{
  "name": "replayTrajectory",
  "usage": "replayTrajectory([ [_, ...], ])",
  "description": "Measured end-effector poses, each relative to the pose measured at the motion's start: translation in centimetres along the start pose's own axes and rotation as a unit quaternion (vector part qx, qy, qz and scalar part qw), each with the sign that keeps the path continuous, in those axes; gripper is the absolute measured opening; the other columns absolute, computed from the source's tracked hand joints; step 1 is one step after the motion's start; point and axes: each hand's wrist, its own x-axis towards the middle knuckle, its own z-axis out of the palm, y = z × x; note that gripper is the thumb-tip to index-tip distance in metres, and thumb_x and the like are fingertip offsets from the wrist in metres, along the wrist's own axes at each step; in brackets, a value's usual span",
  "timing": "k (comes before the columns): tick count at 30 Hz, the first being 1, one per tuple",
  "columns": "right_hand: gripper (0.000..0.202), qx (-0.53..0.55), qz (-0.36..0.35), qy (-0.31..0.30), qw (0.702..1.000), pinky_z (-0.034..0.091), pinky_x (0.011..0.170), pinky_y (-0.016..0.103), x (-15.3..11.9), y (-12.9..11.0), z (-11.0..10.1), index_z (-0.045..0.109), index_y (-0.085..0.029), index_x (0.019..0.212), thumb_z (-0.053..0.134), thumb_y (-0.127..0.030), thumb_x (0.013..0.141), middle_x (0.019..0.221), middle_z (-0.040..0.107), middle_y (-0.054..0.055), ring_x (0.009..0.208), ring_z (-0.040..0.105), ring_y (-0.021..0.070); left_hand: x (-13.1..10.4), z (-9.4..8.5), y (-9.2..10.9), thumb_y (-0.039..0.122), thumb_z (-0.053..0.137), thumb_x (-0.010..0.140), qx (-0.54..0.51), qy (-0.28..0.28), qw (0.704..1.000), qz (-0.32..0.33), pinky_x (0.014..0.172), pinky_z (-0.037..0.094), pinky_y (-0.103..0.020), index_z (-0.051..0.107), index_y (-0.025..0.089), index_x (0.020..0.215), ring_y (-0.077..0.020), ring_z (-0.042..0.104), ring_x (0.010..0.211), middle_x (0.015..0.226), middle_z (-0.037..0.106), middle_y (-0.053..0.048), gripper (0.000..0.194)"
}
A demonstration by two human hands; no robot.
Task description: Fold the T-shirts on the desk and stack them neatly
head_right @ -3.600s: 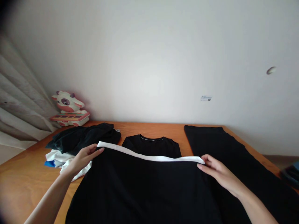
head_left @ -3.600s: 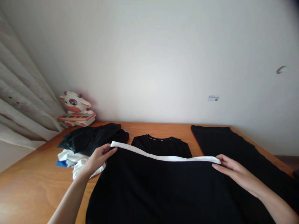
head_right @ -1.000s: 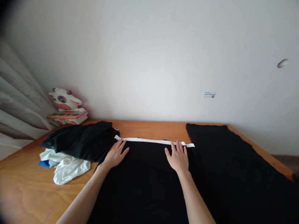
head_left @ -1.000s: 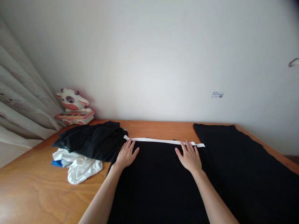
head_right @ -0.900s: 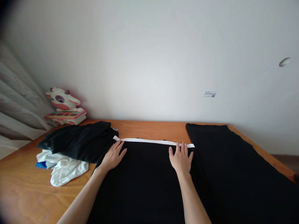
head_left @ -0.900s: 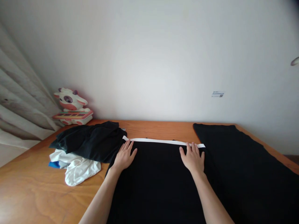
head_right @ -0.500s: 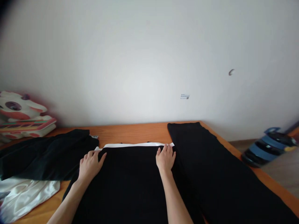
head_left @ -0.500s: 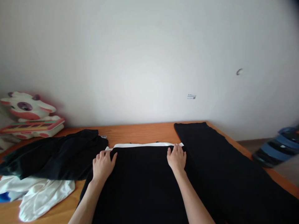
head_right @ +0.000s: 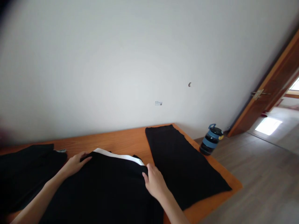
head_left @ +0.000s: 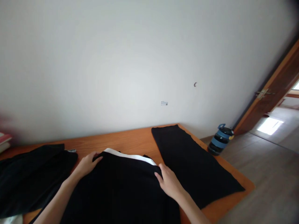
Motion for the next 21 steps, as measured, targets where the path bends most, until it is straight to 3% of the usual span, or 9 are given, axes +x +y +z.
replayTrajectory([
  [4,0.024,0.103,-0.035,0.088,0.99,0.054,0.065,0.03,-4.6,0.8,0.1,0.055,-0.021,0.12,0.04,-0.029,0.104,0.091,0.077,0.008,0.08,0.077,0.0257,1.6,1.6,3.2,0.063,0.052,0.077,-0.068,0.062,0.996,0.015,0.1,0.055,-0.043,0.068,0.022,0.103,-0.0328,0.072,0.11,0.112,0.079,-0.011,0.051],
  [7,0.027,0.148,-0.055,0.171,0.973,0.055,0.06,0.031,-7.0,0.7,-2.2,0.053,-0.023,0.124,0.04,-0.035,0.104,0.088,0.078,0.008,0.073,0.077,0.0255,4.3,2.2,9.0,0.059,0.051,0.083,-0.082,0.085,0.992,0.045,0.105,0.052,-0.044,0.067,0.018,0.112,-0.0322,0.069,0.115,0.118,0.076,-0.012,0.052],
  [9,0.031,0.15,-0.024,0.22,0.963,0.056,0.061,0.033,-7.5,1.0,-5.2,0.053,-0.023,0.126,0.041,-0.041,0.103,0.088,0.079,0.008,0.072,0.077,0.0265,7.2,2.3,15.0,0.053,0.052,0.087,-0.103,0.086,0.987,0.091,0.106,0.051,-0.042,0.066,0.016,0.116,-0.0299,0.068,0.117,0.12,0.076,-0.012,0.049],
  [11,0.037,0.128,0.035,0.24,0.962,0.056,0.061,0.034,-6.9,2.6,-8.6,0.056,-0.023,0.126,0.042,-0.047,0.102,0.087,0.079,0.009,0.073,0.077,0.0283,10.5,2.5,22.4,0.044,0.053,0.092,-0.117,0.104,0.979,0.131,0.107,0.05,-0.041,0.065,0.015,0.119,-0.0289,0.067,0.119,0.122,0.074,-0.013,0.042],
  [14,0.041,0.043,0.163,0.222,0.96,0.055,0.067,0.037,-4.3,7.6,-12.6,0.06,-0.022,0.122,0.041,-0.049,0.099,0.087,0.077,0.011,0.078,0.076,0.031,13.8,3.7,33.8,0.028,0.053,0.097,-0.112,0.132,0.97,0.169,0.113,0.043,-0.045,0.057,0.008,0.133,-0.0304,0.058,0.131,0.137,0.064,-0.02,0.041],
  [16,0.042,-0.034,0.268,0.193,0.943,0.054,0.075,0.041,-2.5,12.2,-13.8,0.06,-0.018,0.125,0.041,-0.045,0.099,0.096,0.077,0.017,0.089,0.075,0.0344,13.2,5.5,39.7,0.021,0.062,0.092,-0.074,0.135,0.969,0.195,0.119,0.032,-0.054,0.047,0.0,0.142,-0.0374,0.043,0.144,0.151,0.048,-0.03,0.056],
  [18,0.046,-0.068,0.356,0.142,0.921,0.054,0.079,0.045,-1.6,16.6,-13.7,0.057,-0.015,0.132,0.04,-0.043,0.099,0.104,0.075,0.02,0.097,0.073,0.0373,9.7,7.9,42.9,0.017,0.057,0.094,-0.036,0.036,0.952,0.302,0.118,0.032,-0.058,0.046,-0.001,0.143,-0.0391,0.042,0.144,0.152,0.045,-0.031,0.053],
  [19,0.046,-0.069,0.385,0.111,0.914,0.054,0.081,0.047,-1.6,18.4,-13.1,0.058,-0.014,0.131,0.042,-0.041,0.098,0.106,0.075,0.022,0.1,0.073,0.0384,7.2,9.2,43.2,0.019,0.058,0.094,-0.031,-0.008,0.938,0.346,0.115,0.039,-0.053,0.054,0.005,0.138,-0.0351,0.05,0.138,0.146,0.054,-0.025,0.046],
  [21,0.046,-0.06,0.406,0.085,0.908,0.053,0.083,0.049,-2.1,21.0,-11.5,0.061,-0.009,0.128,0.045,-0.04,0.097,0.112,0.073,0.025,0.105,0.071,0.0406,1.0,11.7,41.8,0.032,0.063,0.094,-0.02,-0.091,0.903,0.42,0.103,0.052,-0.039,0.07,0.019,0.119,-0.0264,0.066,0.116,0.127,0.07,-0.012,0.029],
])
